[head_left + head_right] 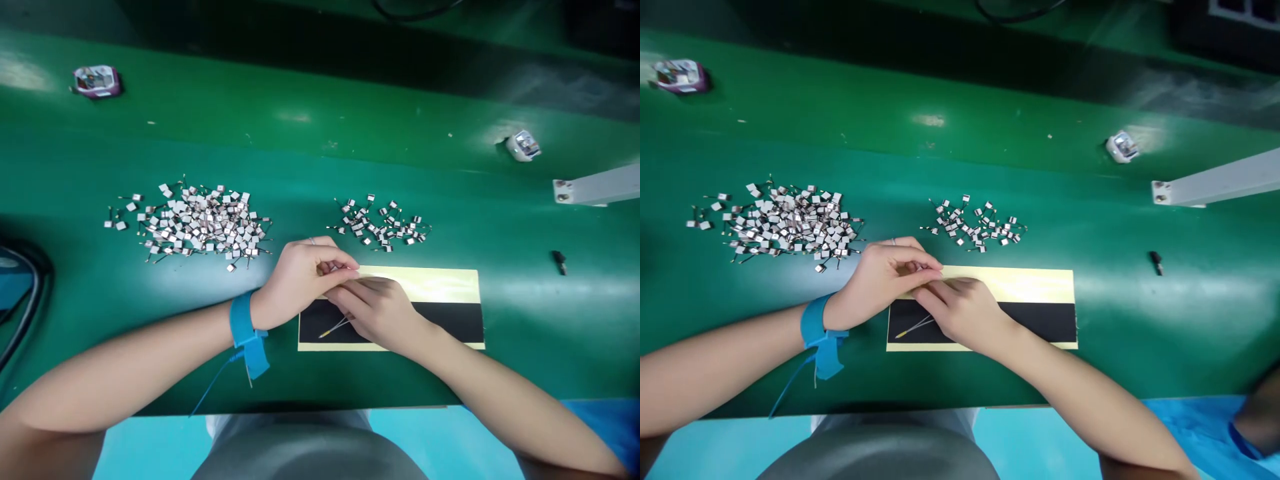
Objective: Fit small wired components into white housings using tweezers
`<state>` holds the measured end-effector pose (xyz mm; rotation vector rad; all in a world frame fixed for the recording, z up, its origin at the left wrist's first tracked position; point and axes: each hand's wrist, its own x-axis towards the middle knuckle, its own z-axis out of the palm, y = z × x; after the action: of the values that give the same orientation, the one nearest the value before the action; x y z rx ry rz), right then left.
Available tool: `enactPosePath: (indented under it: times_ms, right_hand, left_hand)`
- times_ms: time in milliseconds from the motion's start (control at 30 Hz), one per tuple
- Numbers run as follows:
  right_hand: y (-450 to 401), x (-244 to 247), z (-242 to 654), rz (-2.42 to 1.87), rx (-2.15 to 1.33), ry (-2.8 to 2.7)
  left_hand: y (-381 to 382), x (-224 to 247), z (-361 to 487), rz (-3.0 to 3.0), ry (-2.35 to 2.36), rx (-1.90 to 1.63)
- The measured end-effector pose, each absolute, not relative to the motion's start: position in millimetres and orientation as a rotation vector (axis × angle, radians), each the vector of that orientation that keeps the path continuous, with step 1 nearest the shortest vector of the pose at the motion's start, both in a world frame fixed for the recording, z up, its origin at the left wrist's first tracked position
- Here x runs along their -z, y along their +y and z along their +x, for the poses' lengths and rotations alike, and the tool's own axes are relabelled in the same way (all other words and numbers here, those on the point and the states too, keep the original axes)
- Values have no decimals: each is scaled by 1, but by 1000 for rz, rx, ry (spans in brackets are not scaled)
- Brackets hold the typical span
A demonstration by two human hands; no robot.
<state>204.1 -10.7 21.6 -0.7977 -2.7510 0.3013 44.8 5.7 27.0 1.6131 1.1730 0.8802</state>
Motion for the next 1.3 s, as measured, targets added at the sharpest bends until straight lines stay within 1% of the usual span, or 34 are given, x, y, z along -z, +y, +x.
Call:
enactPosePath:
  times_ms: [267,600,767,1000,1300]
  right_hand:
    - [-9,-21,203,-798,-381,-2710]
    - [-7,-40,221,-726,-433,-2828]
    - [-15,-47,221,-848,-479,-2907]
    - [-28,-48,215,-941,-403,-2888]
    - [-33,-47,214,-1002,-532,-2802]
  left_hand:
    - [7,-23,40,1695,1151,-886]
    - [5,-20,40,1952,1090,-816]
    - [6,-20,41,1974,1054,-763]
    - [9,-21,42,1944,1040,-660]
    - [7,-16,43,1930,982,-760]
